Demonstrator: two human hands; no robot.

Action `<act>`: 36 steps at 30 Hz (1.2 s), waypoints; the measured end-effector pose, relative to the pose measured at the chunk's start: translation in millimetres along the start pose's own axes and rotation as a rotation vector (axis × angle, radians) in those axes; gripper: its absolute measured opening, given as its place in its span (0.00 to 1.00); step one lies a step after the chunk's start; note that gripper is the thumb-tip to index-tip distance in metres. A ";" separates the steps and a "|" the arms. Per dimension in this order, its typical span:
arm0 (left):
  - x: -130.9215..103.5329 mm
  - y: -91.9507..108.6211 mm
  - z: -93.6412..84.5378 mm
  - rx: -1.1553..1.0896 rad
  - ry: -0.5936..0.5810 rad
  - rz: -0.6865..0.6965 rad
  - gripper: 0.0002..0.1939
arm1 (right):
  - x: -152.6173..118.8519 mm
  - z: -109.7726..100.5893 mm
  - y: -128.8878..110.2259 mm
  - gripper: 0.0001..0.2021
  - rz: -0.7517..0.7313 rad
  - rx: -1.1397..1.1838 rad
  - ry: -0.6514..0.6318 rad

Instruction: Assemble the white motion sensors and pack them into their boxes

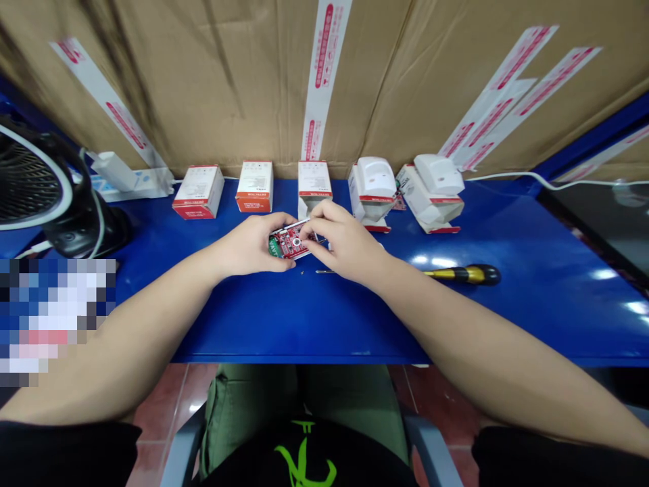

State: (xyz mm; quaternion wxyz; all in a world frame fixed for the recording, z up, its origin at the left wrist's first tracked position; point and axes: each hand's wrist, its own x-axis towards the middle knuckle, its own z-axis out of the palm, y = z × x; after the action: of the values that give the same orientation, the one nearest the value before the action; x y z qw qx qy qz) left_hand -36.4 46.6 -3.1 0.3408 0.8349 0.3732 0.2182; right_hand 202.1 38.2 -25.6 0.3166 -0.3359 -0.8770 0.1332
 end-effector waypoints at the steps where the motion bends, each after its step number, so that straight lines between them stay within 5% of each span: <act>1: 0.0 0.2 0.0 -0.001 -0.001 0.000 0.27 | 0.1 -0.1 -0.1 0.04 0.007 0.000 -0.002; 14: 0.3 4.7 -1.6 -0.175 -0.018 -0.121 0.30 | -0.9 0.5 0.6 0.07 -0.007 0.138 0.123; 26: 1.1 6.8 0.5 -0.314 -0.063 -0.185 0.28 | 2.1 -6.7 0.9 0.04 0.196 0.327 -0.003; 36: 0.7 7.0 -0.3 -0.349 -0.065 -0.191 0.27 | 1.8 -1.1 1.8 0.01 0.322 0.506 0.012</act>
State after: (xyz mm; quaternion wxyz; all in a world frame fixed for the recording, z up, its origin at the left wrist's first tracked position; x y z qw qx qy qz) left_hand -32.8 43.9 2.3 0.5111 0.7307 0.3959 0.2192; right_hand 202.7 40.7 -24.7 0.3702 -0.3816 -0.7496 0.3942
